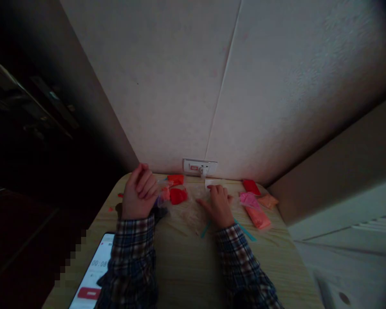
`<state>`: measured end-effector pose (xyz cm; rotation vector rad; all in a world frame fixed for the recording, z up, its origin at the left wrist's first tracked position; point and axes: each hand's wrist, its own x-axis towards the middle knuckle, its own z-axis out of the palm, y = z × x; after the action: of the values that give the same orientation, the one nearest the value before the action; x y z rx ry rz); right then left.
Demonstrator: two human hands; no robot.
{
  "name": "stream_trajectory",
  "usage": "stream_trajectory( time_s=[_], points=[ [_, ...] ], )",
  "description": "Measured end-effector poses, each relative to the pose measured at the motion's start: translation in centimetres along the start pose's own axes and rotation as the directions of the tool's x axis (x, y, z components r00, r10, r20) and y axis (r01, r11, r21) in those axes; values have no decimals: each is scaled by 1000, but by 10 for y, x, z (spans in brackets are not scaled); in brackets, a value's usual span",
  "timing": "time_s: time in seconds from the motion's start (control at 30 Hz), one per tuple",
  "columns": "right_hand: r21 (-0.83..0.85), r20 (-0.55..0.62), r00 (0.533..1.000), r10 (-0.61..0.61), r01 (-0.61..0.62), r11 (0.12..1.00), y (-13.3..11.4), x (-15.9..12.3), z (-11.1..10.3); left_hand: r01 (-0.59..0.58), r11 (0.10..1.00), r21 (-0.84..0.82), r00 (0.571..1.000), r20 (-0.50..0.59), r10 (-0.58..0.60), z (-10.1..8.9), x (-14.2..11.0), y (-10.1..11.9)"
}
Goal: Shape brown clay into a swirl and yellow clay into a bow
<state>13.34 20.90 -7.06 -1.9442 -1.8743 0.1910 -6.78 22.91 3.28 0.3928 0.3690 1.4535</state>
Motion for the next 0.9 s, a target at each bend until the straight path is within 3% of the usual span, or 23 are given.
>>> stream_trajectory(
  time_s=[0.13, 0.33, 0.5, 0.63, 0.8, 0.9],
  points=[
    [-25, 5, 1000, 2, -2, 1000, -3, -3, 3, 77, 996, 47, 997, -32, -76, -10, 8, -19],
    [-29, 14, 1000, 13, -12, 1000, 9, -4, 5, 105, 972, 210, 990, -111, -83, -39, 8, -57],
    [-19, 2, 1000, 17, -17, 1000, 9, -9, 4, 144, 938, 316, 990, -48, -136, -47, 1, -77],
    [55, -164, 982, 96, -88, 995, 19, -8, -11, 163, 914, 371, 984, 7, -178, -44, -4, -84],
    [110, -396, 881, 259, -234, 966, 47, 2, -21, 188, 877, 441, 973, 39, -229, -42, -9, -90],
    [173, -482, 835, 267, -208, 963, 50, 8, -19, 192, 866, 462, 973, 22, -228, -46, -10, -94]
  ],
)
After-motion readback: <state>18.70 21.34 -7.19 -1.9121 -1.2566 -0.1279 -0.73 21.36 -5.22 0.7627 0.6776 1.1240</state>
